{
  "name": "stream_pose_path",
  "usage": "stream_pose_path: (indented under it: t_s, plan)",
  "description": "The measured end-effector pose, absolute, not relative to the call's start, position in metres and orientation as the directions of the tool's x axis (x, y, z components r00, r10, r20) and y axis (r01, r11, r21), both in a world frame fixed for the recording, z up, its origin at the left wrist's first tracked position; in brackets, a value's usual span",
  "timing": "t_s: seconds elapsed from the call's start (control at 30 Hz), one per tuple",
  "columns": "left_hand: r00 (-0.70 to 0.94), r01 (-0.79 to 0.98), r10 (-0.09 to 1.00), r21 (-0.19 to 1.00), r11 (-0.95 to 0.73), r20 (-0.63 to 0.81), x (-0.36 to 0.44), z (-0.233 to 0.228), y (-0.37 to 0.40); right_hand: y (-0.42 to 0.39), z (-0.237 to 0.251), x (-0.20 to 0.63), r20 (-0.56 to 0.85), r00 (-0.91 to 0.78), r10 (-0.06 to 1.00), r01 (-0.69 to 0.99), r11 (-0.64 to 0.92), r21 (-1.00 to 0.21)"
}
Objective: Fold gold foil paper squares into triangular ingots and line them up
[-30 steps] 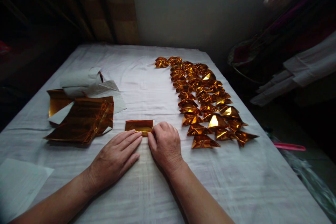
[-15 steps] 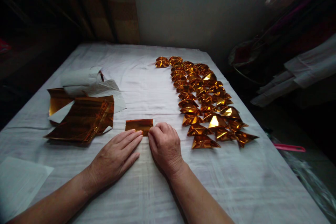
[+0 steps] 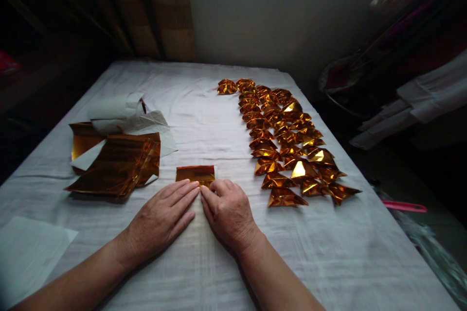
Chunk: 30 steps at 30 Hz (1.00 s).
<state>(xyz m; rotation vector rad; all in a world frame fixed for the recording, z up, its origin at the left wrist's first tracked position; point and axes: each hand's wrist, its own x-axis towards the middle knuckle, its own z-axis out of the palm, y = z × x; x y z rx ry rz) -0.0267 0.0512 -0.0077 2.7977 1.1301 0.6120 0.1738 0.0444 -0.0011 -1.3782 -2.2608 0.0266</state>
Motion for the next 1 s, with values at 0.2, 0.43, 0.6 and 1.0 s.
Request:
stream_pose_path:
  t_s: [0.2, 0.43, 0.6, 1.0]
  plan:
    - [0.664, 0.657, 0.677, 0.183, -0.731, 0.319, -0.026, -0.005, 0.052, 0.037, 0.0, 0.183, 0.413, -0.309, 0.857, 0.878, 0.424, -0.223]
    - [0.668, 0.656, 0.679, 0.189, -0.731, 0.306, -0.027, -0.008, 0.052, 0.035, -0.003, 0.185, 0.424, -0.255, 0.869, 0.908, 0.366, -0.205]
    - [0.667, 0.66, 0.686, 0.197, -0.725, 0.289, -0.024, -0.006, 0.054, 0.036, -0.002, 0.183, 0.439, -0.259, 0.86, 0.901, 0.38, -0.212]
    - [0.673, 0.693, 0.663, 0.034, -0.72, 0.326, -0.031, -0.008, 0.046, 0.036, -0.002, 0.184, 0.432, -0.229, 0.872, 0.895, 0.364, -0.259]
